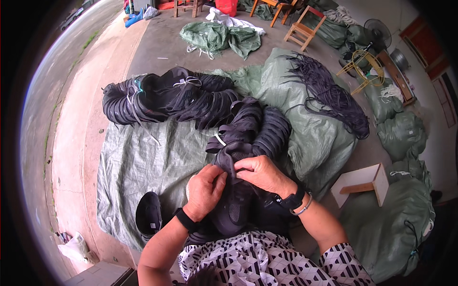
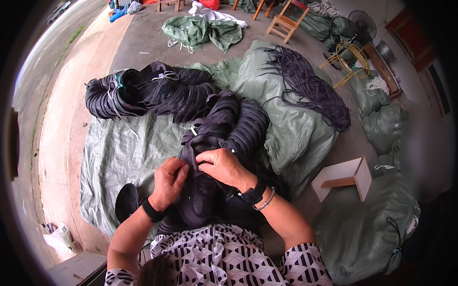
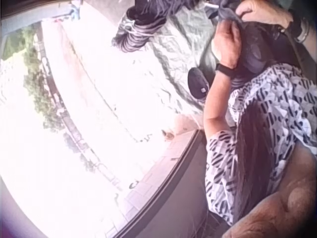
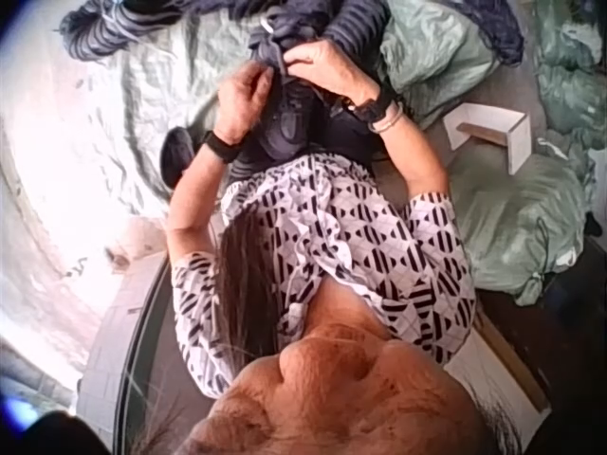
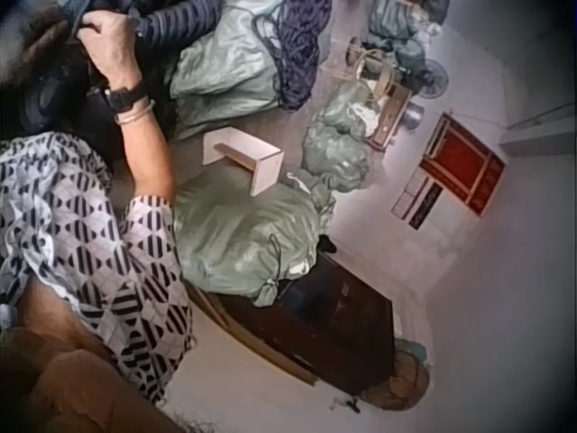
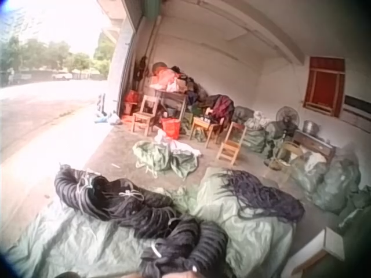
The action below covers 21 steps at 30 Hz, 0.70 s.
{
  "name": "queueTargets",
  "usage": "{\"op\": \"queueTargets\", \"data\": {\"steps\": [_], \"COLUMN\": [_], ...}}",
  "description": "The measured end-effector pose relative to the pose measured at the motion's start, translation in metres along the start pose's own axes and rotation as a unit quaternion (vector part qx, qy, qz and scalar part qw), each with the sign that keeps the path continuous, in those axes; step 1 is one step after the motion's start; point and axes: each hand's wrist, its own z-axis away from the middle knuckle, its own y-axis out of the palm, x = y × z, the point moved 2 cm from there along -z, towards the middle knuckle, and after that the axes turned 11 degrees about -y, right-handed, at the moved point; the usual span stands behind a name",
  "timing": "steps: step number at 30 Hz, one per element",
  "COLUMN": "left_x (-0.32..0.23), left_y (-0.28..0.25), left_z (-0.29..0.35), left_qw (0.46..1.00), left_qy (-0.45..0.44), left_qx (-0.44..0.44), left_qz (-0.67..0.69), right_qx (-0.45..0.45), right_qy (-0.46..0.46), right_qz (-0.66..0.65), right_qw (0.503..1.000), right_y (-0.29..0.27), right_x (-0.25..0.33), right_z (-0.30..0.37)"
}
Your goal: The recorder is threading laces through the eyelets of black athletic shoes.
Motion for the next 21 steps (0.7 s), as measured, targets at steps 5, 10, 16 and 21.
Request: {"op": "queueTargets", "data": {"steps": [5,10,16,21], "left_x": [-0.014,0.019,0.021,0.022], "left_y": [-0.004,-0.014,-0.018,-0.009], "left_z": [-0.007,-0.027,-0.042,-0.045], "left_qw": [0.971,0.973,0.928,0.932], "left_qy": [0.157,-0.076,-0.162,-0.159], "left_qx": [0.000,0.175,0.282,0.299], "left_qz": [-0.180,0.126,0.183,0.128], "right_qx": [-0.007,-0.013,-0.028,0.011], "right_qy": [-0.008,0.007,-0.034,0.010], "right_qz": [0.046,0.060,0.148,0.070], "right_qw": [0.999,0.998,0.988,0.997], "right_y": [0.003,0.004,0.001,-0.002], "right_x": [0.005,0.008,0.007,-0.001], "right_z": [0.001,0.001,-0.002,-0.007]}}
